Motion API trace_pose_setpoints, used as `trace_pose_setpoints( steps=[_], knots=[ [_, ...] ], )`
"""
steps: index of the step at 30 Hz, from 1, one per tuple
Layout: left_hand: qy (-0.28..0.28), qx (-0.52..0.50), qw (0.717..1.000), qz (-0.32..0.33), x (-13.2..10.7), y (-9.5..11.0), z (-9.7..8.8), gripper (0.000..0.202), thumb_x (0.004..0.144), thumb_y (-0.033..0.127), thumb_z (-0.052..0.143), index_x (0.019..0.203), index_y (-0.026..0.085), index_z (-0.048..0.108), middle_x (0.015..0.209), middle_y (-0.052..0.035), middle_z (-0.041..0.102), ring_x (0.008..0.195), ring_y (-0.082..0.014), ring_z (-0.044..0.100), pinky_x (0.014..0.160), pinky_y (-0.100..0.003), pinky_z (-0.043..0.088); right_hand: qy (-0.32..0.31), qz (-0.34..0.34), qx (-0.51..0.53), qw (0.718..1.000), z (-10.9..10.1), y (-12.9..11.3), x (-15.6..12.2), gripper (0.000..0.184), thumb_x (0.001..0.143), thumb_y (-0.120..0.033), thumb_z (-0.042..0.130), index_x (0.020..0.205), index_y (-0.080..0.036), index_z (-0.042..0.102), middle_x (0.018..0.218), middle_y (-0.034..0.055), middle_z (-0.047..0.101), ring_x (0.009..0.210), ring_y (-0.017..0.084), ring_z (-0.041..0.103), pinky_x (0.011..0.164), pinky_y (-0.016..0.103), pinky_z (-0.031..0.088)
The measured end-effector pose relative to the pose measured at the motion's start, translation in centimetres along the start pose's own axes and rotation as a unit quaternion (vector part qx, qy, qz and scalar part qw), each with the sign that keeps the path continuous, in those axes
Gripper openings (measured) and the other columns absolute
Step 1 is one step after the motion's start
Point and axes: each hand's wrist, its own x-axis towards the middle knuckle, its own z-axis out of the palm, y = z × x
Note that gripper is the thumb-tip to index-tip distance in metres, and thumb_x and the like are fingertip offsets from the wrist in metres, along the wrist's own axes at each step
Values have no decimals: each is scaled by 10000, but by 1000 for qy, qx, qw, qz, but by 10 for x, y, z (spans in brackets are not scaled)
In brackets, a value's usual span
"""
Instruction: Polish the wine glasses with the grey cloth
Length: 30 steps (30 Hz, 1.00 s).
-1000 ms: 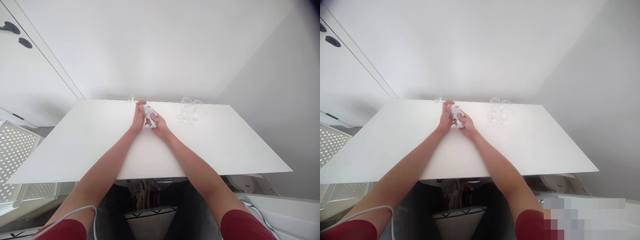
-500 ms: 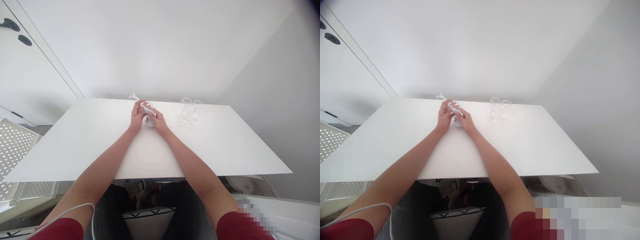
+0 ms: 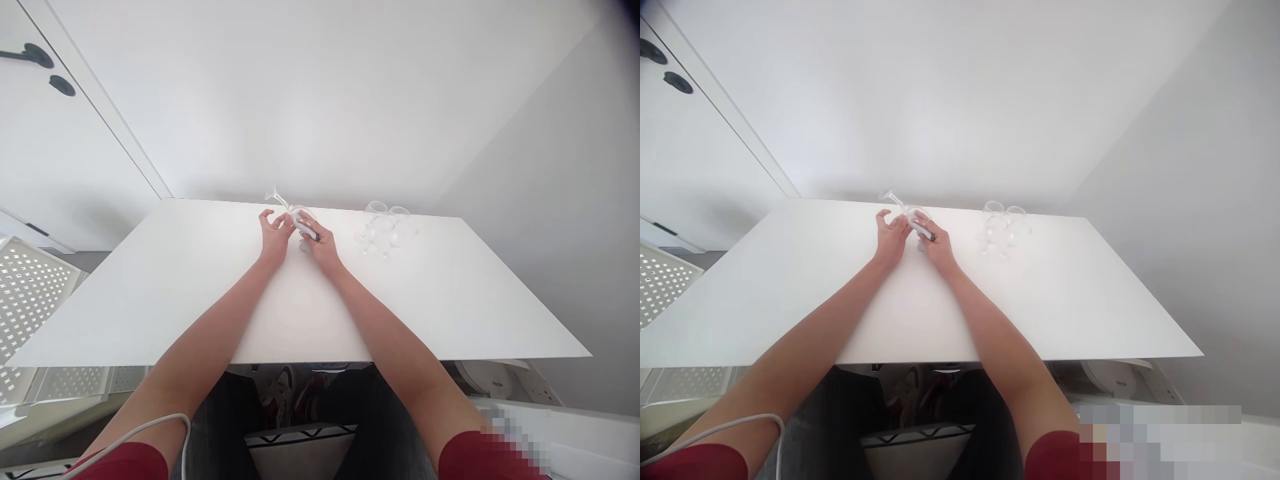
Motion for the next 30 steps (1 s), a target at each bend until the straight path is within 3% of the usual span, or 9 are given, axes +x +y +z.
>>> trace_pose_setpoints(
  steps=[4, 10, 15, 19, 22, 26, 30],
  knots=[
    [-46, 10, 998, -48, 0, -1, 2, 588, 782, 528, 931, 1145, 211, 593, 1098, -77, 727, 1039, -184, 734, 1116, -413, 553, 26, -39, -70, 996, -1, -3, -2, 336, 929, -322, 633, 1210, -299, 815, 1540, 43, 648, 1497, 267, 540, 1168, 450, 531],
    [-35, 16, 999, -14, 0, 2, 2, 677, 713, 444, 993, 1271, 253, 661, 1302, -106, 717, 1150, -254, 727, 1070, -434, 573, 23, -46, -64, 997, 1, -2, -2, 448, 964, -366, 661, 1398, -260, 634, 1505, 89, 676, 1333, 234, 651, 1146, 418, 544],
    [-95, 15, 995, -16, -1, 5, 3, 606, 835, 498, 889, 1361, 281, 680, 1451, -114, 679, 1327, -284, 654, 1031, -386, 560, 41, -92, -103, 990, 2, -2, 0, 349, 986, -437, 661, 1278, -272, 755, 1520, 76, 655, 1460, 249, 564, 1262, 435, 436],
    [-64, 65, 996, -6, -2, 2, 1, 614, 882, 561, 830, 1401, 268, 683, 1413, -116, 704, 1192, -258, 705, 910, -343, 566, 25, -3, -64, 998, 3, 0, -2, 464, 960, -464, 700, 1393, -299, 724, 1359, 60, 735, 1085, 215, 693, 1052, 415, 575],
    [-43, 90, 995, 1, 0, -2, -2, 679, 816, 531, 900, 1399, 266, 678, 1413, -117, 701, 1059, -236, 729, 850, -338, 569, -2, 68, 19, 998, 4, 0, -3, 497, 944, -444, 734, 1425, -325, 702, 1174, 17, 750, 824, 145, 648, 889, 352, 597],
    [-82, 56, 995, -3, 1, -1, 0, 693, 798, 536, 913, 1386, 256, 677, 1383, -119, 712, 1045, -229, 719, 878, -340, 580, -8, 144, 206, 968, 1, -4, -2, 487, 896, -407, 799, 1360, -305, 692, 1042, 2, 705, 754, 126, 622, 754, 305, 592],
    [-132, 38, 990, -44, -5, 6, 6, 691, 862, 595, 831, 1447, 275, 648, 1247, -114, 739, 840, -216, 709, 666, -347, 554, -21, 190, 296, 936, -3, -8, 0, 323, 902, -372, 795, 1174, -221, 708, 903, 10, 669, 702, 133, 595, 697, 306, 586]
  ],
)
